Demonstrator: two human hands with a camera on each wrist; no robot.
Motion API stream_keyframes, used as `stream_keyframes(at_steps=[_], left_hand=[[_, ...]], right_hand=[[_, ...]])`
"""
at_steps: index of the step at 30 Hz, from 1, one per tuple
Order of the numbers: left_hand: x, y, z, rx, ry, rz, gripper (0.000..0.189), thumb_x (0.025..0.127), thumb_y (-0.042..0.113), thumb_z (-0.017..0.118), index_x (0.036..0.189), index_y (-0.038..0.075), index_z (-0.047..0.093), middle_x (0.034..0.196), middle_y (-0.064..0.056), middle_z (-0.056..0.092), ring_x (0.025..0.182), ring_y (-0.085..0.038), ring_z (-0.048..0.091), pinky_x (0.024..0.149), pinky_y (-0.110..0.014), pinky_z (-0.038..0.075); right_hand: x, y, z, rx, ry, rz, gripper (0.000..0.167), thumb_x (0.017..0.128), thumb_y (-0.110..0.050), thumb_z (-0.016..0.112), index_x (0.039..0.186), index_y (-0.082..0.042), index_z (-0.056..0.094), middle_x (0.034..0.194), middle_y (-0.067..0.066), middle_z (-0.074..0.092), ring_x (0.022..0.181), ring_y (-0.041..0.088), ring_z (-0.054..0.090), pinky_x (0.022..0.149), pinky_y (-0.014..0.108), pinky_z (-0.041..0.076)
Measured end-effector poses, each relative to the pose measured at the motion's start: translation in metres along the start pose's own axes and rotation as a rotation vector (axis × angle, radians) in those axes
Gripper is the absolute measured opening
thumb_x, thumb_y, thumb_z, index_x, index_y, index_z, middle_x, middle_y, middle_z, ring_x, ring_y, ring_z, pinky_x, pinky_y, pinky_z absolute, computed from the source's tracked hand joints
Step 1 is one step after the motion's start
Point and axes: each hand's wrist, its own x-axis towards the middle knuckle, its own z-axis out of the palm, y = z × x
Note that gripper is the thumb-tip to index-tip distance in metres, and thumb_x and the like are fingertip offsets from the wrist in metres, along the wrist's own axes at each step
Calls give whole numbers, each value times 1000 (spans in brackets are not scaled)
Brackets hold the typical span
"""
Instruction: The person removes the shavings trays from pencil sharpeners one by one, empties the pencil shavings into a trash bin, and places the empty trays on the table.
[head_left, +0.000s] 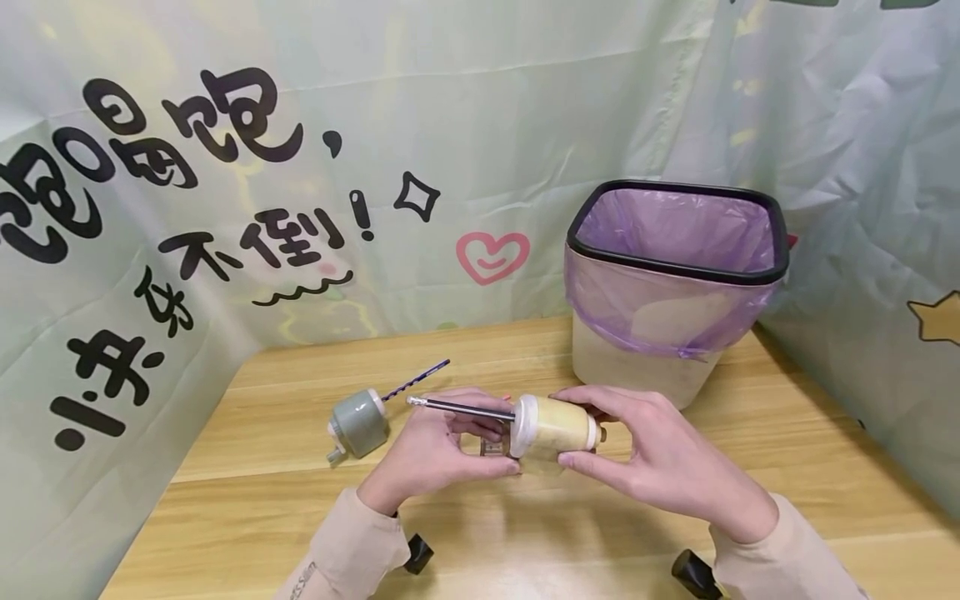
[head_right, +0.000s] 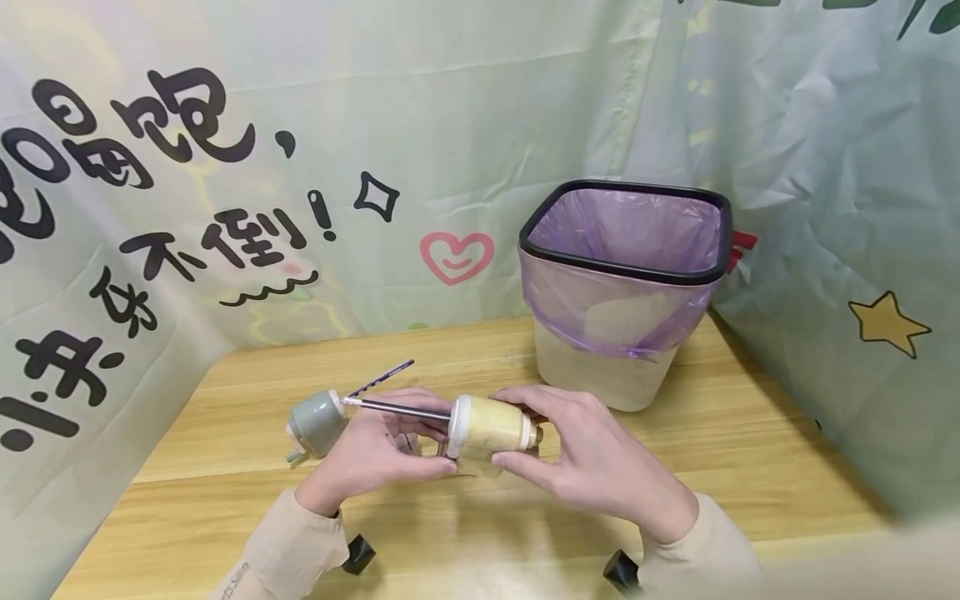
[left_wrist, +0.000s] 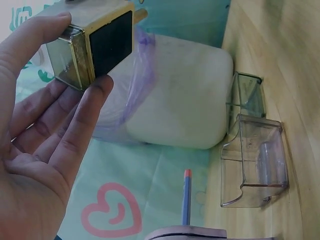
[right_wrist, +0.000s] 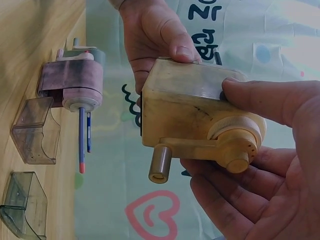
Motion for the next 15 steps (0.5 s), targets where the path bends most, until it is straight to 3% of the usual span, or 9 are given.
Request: stream_keyframes(at_steps=[8, 15], left_hand=[[0, 2, -1, 24, -23, 13, 54, 77, 8, 96, 126, 5, 76, 118, -11, 77, 95, -12, 80, 87, -46, 67], [0, 0, -2, -35, -52, 6, 55, 77, 3, 95, 128, 1, 74, 121, -15, 76, 95, -11, 80, 89, -47, 67]], right_hand=[[0, -1, -1, 2, -15, -19, 49, 87, -26, 92, 131, -24, 71, 106, -22, 72, 90, -4, 66, 79, 22, 59], [-1, -1, -1, 2, -33, -31, 47, 89, -28, 90, 131, -24, 70, 103, -21, 71, 89, -4, 65, 78, 22, 58]])
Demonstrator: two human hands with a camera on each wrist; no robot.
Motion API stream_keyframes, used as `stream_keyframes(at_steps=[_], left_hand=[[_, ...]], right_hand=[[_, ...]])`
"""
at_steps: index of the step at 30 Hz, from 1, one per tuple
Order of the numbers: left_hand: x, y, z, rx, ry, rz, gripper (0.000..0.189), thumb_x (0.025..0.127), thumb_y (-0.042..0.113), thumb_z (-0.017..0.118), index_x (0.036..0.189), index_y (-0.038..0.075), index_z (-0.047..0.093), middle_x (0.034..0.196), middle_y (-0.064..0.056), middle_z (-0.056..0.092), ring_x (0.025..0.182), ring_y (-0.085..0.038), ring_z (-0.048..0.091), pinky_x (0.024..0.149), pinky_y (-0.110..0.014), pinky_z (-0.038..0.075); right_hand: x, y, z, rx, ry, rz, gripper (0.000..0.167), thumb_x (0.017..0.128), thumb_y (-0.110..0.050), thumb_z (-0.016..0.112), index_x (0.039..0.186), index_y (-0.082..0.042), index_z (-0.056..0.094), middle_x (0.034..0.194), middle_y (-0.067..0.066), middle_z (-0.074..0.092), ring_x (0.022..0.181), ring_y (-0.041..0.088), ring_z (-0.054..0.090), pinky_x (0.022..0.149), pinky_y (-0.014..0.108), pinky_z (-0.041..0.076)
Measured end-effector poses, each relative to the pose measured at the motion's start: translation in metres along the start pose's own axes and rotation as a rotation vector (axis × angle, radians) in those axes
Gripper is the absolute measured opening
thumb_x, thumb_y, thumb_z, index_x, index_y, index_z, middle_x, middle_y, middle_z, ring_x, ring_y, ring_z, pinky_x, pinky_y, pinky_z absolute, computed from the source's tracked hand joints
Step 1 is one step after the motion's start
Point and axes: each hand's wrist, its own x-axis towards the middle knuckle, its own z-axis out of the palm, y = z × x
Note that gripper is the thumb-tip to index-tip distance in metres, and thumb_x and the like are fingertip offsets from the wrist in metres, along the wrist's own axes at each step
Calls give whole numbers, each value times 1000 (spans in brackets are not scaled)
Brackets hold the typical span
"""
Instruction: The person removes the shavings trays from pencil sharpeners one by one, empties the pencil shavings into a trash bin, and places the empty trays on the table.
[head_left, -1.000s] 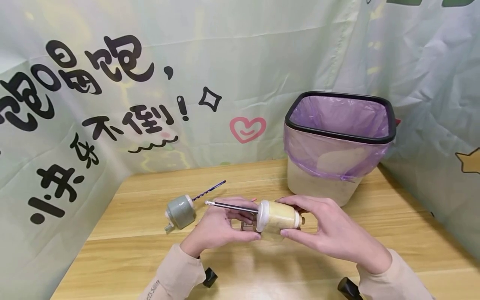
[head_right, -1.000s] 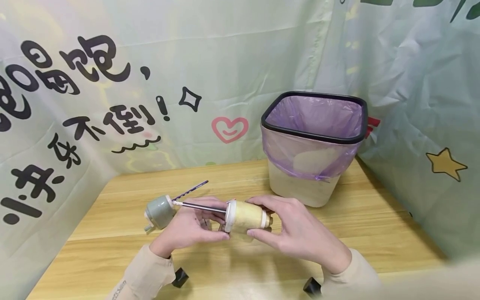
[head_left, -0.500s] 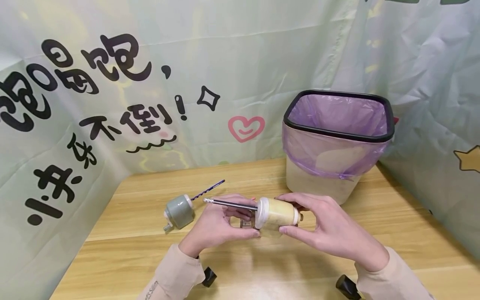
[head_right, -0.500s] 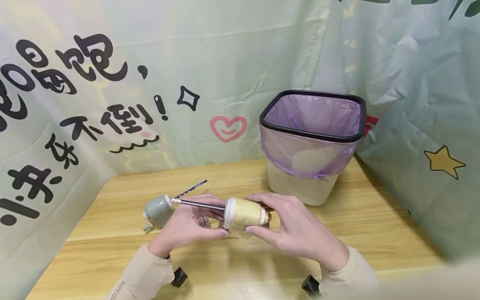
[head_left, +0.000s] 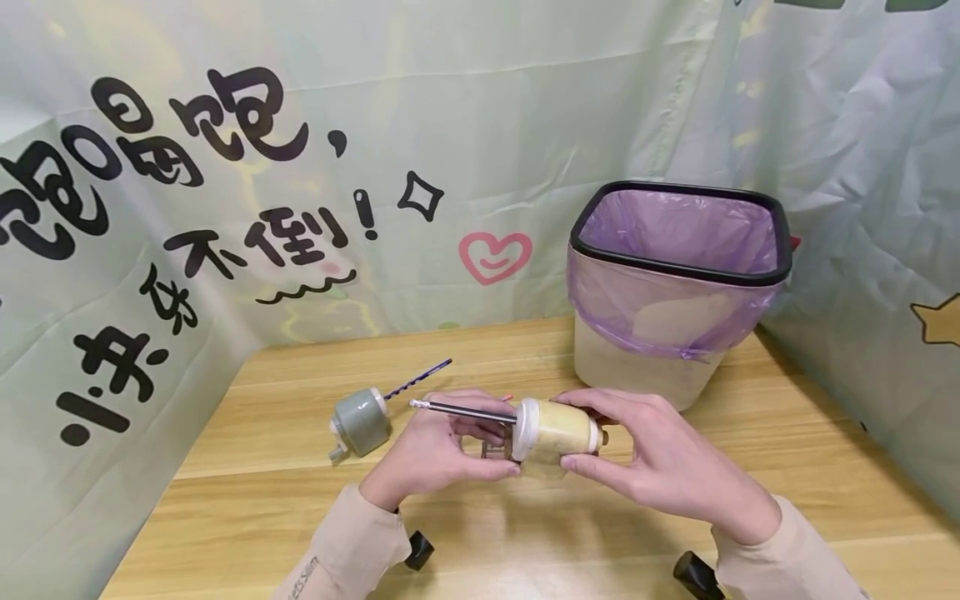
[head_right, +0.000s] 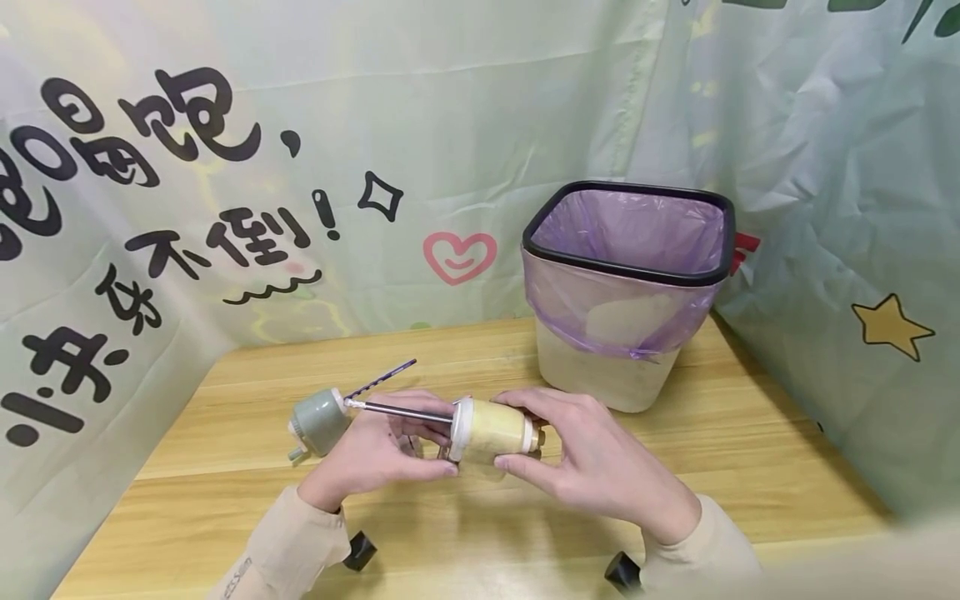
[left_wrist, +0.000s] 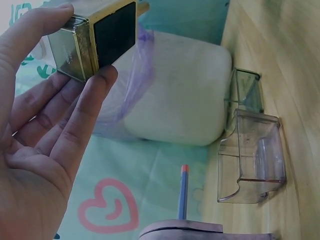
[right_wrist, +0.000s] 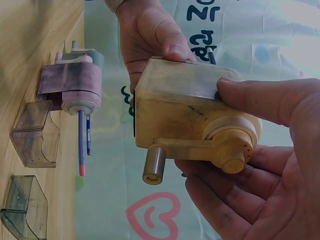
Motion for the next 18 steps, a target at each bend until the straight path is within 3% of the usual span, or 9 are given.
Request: stream_keyframes(at_steps=[6, 18], left_hand=[[1, -3, 0, -11, 0, 3, 55, 76, 3, 95, 127, 1, 75, 120, -15, 76, 94, -13, 80, 89, -48, 66], [0, -1, 2, 18, 62, 3, 54, 75, 6, 97, 125, 5, 77, 117, -12, 77, 92, -14, 80, 87, -48, 67]], right_hand=[[1, 1, 1, 0, -5, 5, 47, 88, -27, 90, 130, -22, 71, 105, -22, 71, 90, -4, 67, 80, 23, 60], [2, 2, 1, 5, 15, 23, 48, 86, -24, 92, 129, -21, 72, 107, -20, 72, 91, -3, 67, 80, 27, 62]])
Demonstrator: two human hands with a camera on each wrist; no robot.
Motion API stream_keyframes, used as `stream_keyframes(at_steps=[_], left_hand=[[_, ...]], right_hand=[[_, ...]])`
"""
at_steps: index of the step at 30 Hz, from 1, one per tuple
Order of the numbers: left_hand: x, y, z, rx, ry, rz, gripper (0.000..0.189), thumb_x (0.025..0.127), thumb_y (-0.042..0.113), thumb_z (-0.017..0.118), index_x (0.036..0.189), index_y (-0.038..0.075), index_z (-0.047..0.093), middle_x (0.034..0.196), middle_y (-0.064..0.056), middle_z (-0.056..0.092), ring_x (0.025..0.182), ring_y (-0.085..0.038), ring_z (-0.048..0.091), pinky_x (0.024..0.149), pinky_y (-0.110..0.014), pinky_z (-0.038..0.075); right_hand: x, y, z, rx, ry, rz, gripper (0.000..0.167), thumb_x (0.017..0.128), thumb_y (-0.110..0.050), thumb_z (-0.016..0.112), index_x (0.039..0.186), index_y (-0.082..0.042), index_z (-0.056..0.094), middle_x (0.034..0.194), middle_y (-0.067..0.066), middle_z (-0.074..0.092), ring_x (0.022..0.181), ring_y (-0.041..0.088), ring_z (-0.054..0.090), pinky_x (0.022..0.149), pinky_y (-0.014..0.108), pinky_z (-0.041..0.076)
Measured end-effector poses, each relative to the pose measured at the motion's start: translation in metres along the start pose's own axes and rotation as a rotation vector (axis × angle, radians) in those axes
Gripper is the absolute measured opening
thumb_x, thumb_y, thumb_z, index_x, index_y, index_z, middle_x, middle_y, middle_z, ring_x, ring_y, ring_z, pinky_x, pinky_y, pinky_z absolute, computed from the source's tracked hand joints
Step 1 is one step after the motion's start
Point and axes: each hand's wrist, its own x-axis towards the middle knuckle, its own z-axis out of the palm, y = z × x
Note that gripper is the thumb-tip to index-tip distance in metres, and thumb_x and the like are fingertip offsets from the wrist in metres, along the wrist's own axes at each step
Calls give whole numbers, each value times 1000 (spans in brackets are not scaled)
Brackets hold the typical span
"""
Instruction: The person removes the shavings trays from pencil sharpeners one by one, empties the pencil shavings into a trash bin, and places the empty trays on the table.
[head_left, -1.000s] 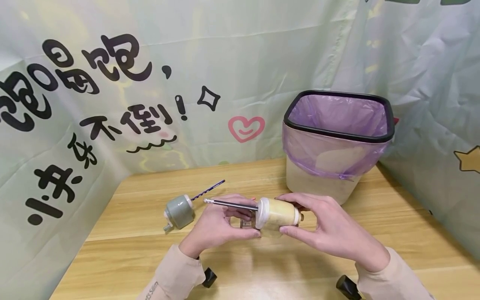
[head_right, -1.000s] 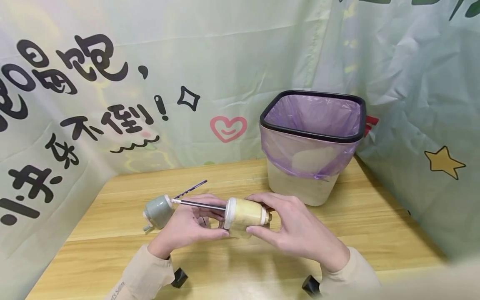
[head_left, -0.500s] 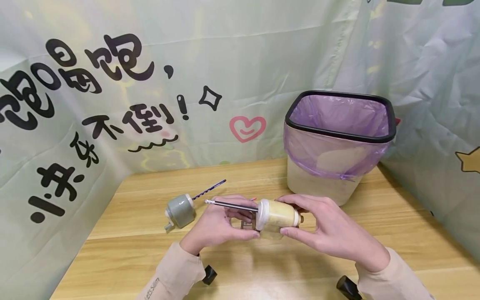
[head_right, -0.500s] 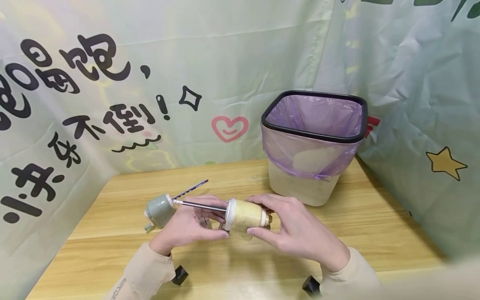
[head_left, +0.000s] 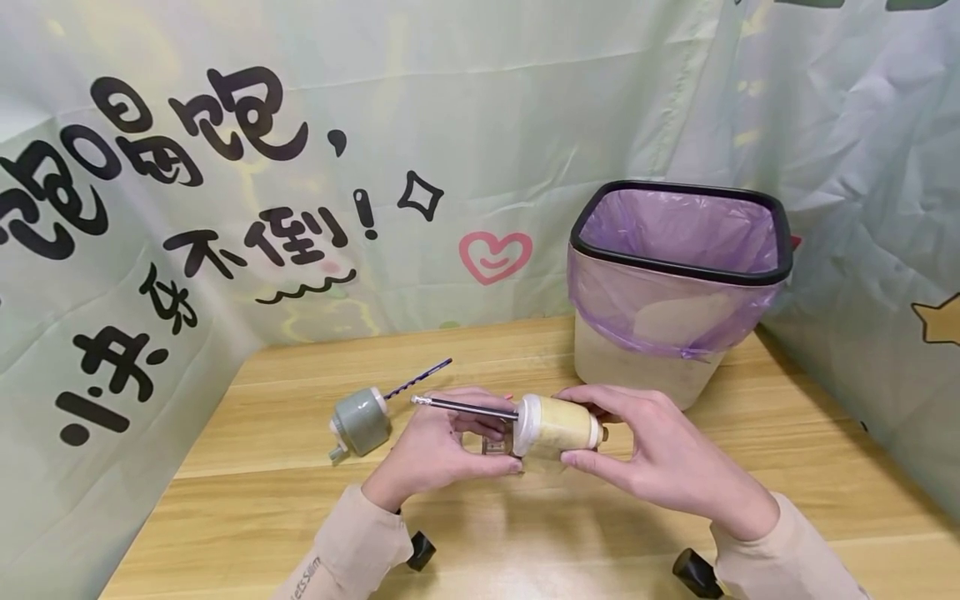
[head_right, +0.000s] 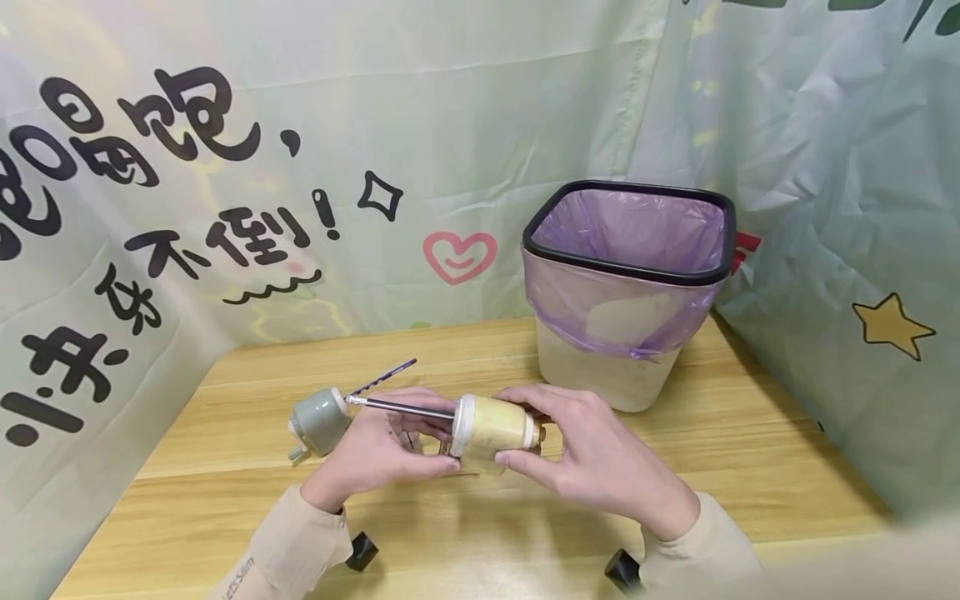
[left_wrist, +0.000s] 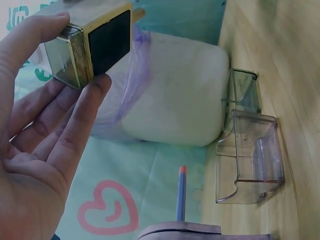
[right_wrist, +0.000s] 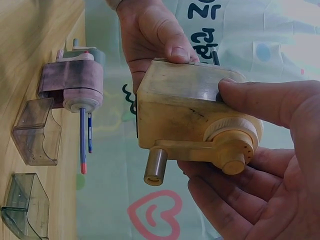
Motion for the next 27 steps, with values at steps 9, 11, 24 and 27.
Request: stream_keyframes(at_steps=[9, 11, 24, 27], left_hand=[[2, -3, -3, -12, -46, 4, 54, 76, 5, 96, 126, 2, 76, 118, -14, 77, 94, -23, 81, 88, -48, 67], [1, -2, -2, -15, -36, 5, 54, 75, 5, 97, 125, 2, 76, 117, -14, 77, 94, -30, 80, 87, -43, 67], [0, -2, -1, -20, -20, 20, 56, 75, 2, 96, 126, 1, 75, 119, -15, 75, 94, -15, 79, 88, -49, 66], [1, -2, -1, -18, -26, 18, 56, 75, 3, 96, 126, 1, 75, 119, -15, 75, 94, -14, 79, 89, -49, 66]], right_hand=[[0, -1, 1, -13, -10, -14, 47, 86, -26, 92, 129, -22, 71, 104, -22, 71, 90, -4, 67, 80, 24, 61], [0, -1, 1, -9, -8, -7, 47, 87, -26, 92, 129, -23, 71, 105, -22, 71, 92, -4, 67, 81, 25, 61], [-2, -1, 0, 11, -14, 13, 47, 88, -27, 91, 130, -24, 71, 106, -22, 72, 91, -4, 67, 80, 24, 60], [-2, 0, -1, 8, -14, 9, 47, 88, -27, 91, 130, -24, 71, 106, -22, 72, 91, -4, 67, 80, 24, 60]])
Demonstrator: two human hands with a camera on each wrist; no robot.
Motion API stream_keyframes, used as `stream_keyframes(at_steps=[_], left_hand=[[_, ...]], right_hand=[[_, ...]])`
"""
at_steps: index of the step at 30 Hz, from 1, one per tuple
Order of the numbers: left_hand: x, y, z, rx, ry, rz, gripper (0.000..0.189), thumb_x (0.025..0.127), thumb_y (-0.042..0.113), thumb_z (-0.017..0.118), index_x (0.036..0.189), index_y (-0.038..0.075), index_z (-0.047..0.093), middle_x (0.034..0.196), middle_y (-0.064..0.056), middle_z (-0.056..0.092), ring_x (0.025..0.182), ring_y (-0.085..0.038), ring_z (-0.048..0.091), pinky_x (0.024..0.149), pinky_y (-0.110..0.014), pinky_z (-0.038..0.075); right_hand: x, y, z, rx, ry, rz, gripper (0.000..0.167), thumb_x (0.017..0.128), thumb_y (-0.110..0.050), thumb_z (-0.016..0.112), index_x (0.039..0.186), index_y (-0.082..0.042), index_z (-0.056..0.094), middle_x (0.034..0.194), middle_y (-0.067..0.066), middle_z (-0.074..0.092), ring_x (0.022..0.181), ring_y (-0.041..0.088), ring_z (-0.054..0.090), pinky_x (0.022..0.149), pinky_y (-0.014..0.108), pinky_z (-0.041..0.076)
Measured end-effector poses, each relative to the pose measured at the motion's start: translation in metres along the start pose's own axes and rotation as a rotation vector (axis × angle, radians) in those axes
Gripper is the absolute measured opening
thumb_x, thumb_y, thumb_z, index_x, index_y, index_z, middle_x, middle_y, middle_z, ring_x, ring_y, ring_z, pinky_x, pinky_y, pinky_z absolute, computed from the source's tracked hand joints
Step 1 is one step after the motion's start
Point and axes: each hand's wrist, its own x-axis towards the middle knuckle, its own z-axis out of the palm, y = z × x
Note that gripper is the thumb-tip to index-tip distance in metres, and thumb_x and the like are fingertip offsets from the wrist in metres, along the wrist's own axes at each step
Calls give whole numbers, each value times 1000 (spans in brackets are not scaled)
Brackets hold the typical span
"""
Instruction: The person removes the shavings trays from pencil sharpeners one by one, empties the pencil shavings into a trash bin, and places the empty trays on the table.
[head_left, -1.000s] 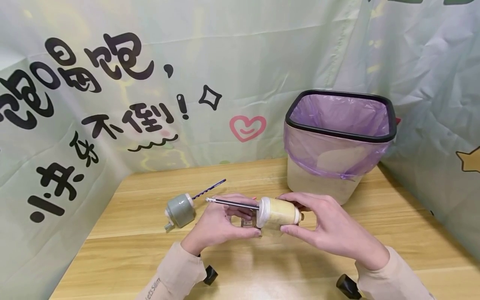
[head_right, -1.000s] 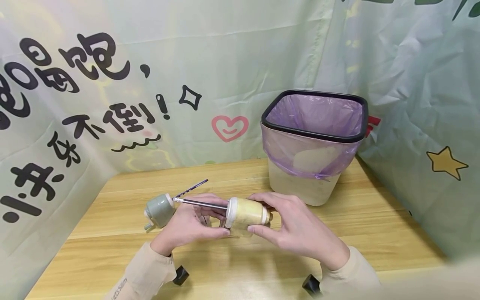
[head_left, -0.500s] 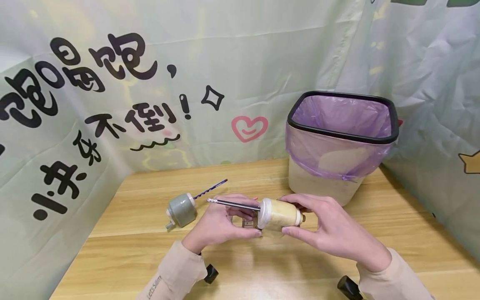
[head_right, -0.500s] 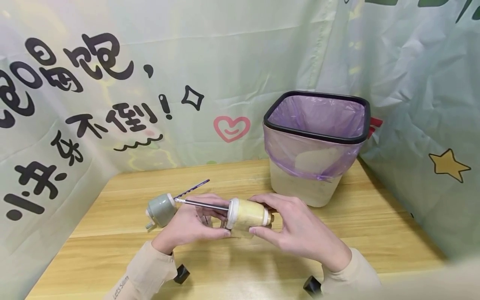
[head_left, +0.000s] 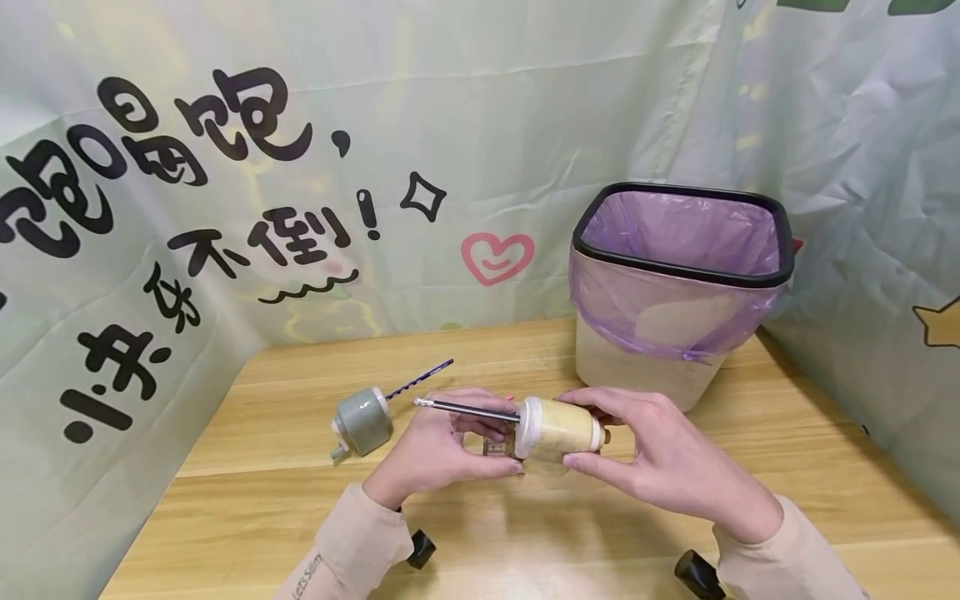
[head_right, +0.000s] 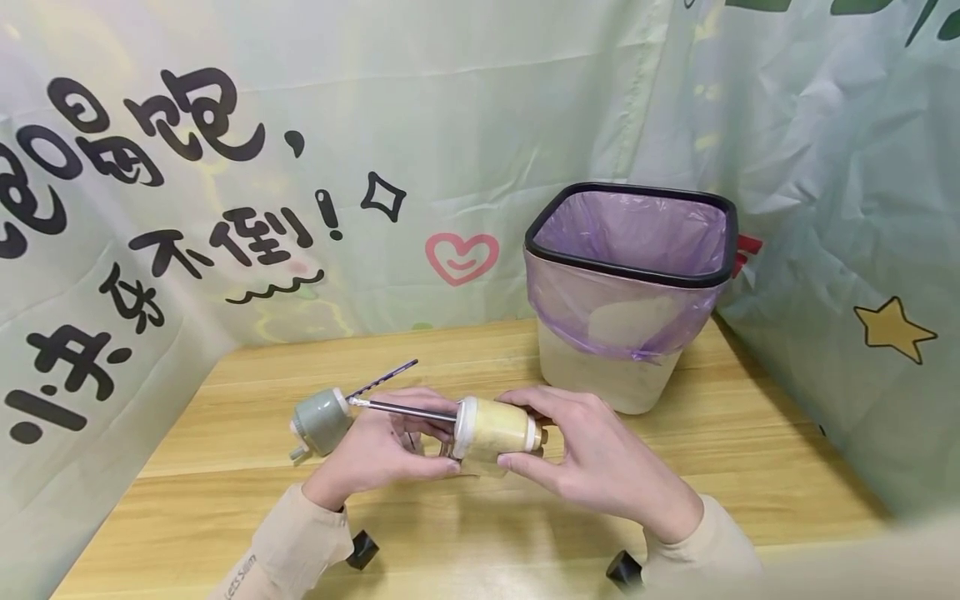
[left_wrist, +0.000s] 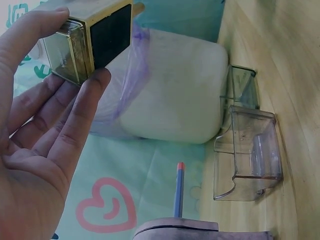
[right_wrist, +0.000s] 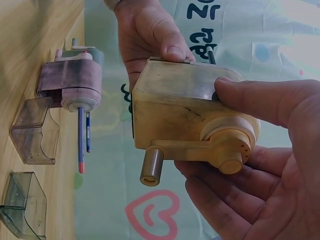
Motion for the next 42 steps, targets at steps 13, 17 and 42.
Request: stream_keyframes(at_steps=[13, 17, 42], left_hand=[[2, 0, 1, 19, -1, -5, 55, 75, 6, 97, 125, 3, 76, 118, -12, 77, 94, -13, 79, 88, -48, 67], [2, 0, 1, 25, -2, -4, 55, 75, 6, 97, 126, 4, 76, 118, -11, 77, 94, -13, 79, 88, -48, 67], [0, -2, -1, 1, -4, -35, 56, 77, 8, 96, 129, 4, 75, 120, -11, 77, 95, -15, 80, 90, -44, 66]], right_hand=[[0, 0, -3, -13, -8, 10, 47, 86, -26, 92, 129, -22, 72, 108, -20, 73, 91, -4, 67, 79, 24, 61], [1, 0, -3, -15, -10, 6, 47, 87, -27, 92, 129, -22, 72, 107, -20, 73, 90, -4, 67, 79, 24, 60], [1, 4, -5, -8, -17, -9, 48, 86, -26, 92, 129, -22, 72, 109, -19, 74, 90, -3, 68, 79, 23, 61]])
